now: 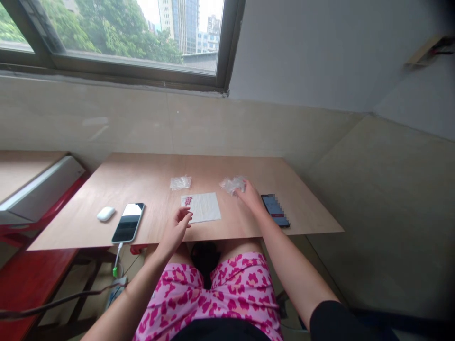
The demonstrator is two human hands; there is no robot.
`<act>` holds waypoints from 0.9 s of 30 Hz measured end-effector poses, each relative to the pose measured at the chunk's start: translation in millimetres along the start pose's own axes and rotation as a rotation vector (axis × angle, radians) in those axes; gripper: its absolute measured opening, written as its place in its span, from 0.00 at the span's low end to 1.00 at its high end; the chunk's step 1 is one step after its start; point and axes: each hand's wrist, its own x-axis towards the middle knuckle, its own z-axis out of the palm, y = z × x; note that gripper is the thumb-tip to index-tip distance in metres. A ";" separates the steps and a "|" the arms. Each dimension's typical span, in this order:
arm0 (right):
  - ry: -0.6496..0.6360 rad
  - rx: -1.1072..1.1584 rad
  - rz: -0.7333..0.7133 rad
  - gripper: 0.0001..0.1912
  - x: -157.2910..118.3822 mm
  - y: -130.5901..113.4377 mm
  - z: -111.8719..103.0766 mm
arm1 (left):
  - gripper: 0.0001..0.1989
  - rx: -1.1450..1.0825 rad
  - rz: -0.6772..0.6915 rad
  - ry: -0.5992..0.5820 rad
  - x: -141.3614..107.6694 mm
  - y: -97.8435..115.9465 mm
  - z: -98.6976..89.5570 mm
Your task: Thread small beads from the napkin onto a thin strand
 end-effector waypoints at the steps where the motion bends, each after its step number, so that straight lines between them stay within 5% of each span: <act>1: 0.019 -0.087 -0.050 0.23 -6.3 3.6 -0.7 | 0.22 0.063 0.038 -0.005 0.4 0.4 -2.0; 5: -0.161 -0.204 -0.216 0.09 -61.7 19.5 0.4 | 0.18 0.289 0.140 0.019 2.1 4.5 -9.4; 10: -0.334 -0.107 -0.260 0.09 -118.4 11.5 -6.7 | 0.15 0.528 0.297 0.056 39.2 3.7 -9.5; 13: -0.415 -0.093 -0.289 0.09 -122.8 0.9 -11.2 | 0.16 0.798 0.449 0.068 92.3 7.9 -10.2; 19: -0.478 -0.081 -0.340 0.08 -115.2 0.0 -7.5 | 0.34 1.090 0.260 -0.046 199.3 21.5 -29.2; 23: -0.507 -0.072 -0.364 0.08 -115.0 1.2 -6.6 | 0.41 1.112 0.149 -0.155 231.3 18.0 -37.0; 27: -0.516 -0.043 -0.347 0.08 -112.7 0.3 -9.7 | 0.37 1.104 0.147 -0.179 238.4 12.4 -36.2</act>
